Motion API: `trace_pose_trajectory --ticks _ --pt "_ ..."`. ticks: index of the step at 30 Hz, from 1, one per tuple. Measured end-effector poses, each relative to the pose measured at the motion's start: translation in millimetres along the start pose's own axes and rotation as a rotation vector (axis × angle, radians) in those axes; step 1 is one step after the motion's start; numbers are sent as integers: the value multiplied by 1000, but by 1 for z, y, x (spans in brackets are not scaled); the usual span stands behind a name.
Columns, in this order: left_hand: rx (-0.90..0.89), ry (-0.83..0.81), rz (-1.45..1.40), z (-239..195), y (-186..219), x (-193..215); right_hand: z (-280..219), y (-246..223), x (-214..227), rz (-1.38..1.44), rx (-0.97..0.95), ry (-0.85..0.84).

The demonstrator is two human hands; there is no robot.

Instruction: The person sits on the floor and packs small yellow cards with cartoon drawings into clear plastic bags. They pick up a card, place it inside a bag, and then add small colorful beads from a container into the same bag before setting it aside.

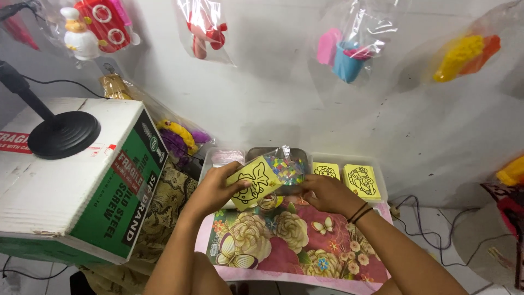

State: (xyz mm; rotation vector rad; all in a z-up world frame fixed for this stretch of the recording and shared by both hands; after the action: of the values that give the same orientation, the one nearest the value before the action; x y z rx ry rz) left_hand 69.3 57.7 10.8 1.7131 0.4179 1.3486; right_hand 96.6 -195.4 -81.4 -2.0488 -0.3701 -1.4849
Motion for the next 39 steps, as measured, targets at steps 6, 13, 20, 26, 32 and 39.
trace_pose_trajectory --ticks 6,13,20,26,32,39 --pt "-9 -22 20 -4 14 -6 -17 27 -59 -142 -86 -208" --pt "-40 -41 48 -2 37 -17 -14 38 -112 -315 -66 -268" --pt "-63 -95 94 3 33 -35 -37 37 -46 -139 -112 -123" --pt "-66 -131 145 -1 35 -39 -96 20 55 296 -133 292" --pt "-43 -145 104 -8 43 -39 -126 4 96 486 -89 533" --pt "-64 -203 57 -8 43 -45 -127 -18 104 627 47 564"
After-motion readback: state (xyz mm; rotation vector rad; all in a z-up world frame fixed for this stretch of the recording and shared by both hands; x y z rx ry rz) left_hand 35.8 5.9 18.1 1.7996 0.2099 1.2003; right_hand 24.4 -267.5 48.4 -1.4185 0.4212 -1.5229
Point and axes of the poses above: each hand's wrist, its own z-axis towards the middle knuckle, its own x-axis out of the back of the hand, y = z × x, the point moved 8 cm from there along z, towards the middle knuckle, and after that the axes turned 10 degrees about -y, right-handed, at the moved point
